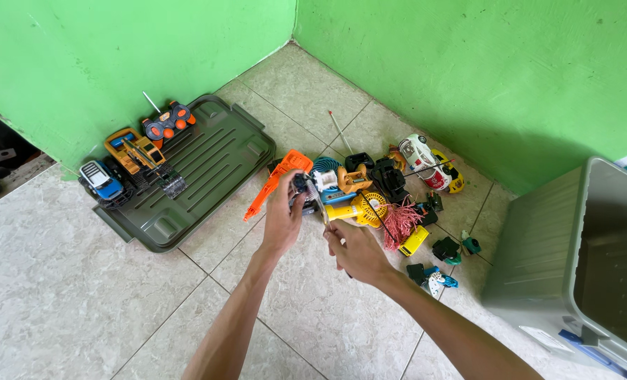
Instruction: The person cleans a black remote control and a small white toy using a toothbrush and a pink stringy duster. They scrub the remote control with the toothbrush, then use the duster to wipe it down. They repeat the process on the small white toy, scrubbing and dusting it before placing it on the floor.
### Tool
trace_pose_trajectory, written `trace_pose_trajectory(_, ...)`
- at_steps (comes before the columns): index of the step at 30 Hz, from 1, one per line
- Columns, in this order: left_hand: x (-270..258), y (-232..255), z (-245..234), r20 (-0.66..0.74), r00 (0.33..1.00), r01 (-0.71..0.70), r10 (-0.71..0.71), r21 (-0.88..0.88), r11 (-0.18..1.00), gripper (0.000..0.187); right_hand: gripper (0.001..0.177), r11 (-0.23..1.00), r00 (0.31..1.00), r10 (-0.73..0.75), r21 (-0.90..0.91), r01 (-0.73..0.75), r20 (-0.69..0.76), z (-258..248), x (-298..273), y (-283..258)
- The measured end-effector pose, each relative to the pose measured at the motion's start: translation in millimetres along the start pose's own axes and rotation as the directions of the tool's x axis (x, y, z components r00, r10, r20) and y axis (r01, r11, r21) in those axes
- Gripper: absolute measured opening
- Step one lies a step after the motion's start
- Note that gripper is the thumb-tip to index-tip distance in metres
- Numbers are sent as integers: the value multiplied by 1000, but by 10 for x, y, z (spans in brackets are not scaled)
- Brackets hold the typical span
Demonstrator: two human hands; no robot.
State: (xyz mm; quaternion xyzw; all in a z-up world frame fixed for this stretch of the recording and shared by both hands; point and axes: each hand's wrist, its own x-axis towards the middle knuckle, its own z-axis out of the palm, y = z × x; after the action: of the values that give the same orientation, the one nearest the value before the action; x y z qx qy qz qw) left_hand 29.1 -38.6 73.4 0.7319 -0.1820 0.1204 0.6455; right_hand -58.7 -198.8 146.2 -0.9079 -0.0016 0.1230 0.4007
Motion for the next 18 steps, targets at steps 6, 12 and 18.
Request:
trace_pose_trajectory(6, 4, -43, 47, 100, 994, 63, -34, -310, 949, 47, 23, 997, 999, 51, 51, -52, 7, -48, 196, 22)
trace_pose_trajectory(12, -6, -45, -37, 86, 974, 226, -209, -401, 888, 51, 24, 961, 999, 29, 273, -39, 43, 149, 123, 56)
trace_pose_trajectory(18, -46, -145, 16, 137, 978, 201, -156, -441, 875, 43, 20, 958, 1000, -13, 287, 18, -20, 161, 275, 2)
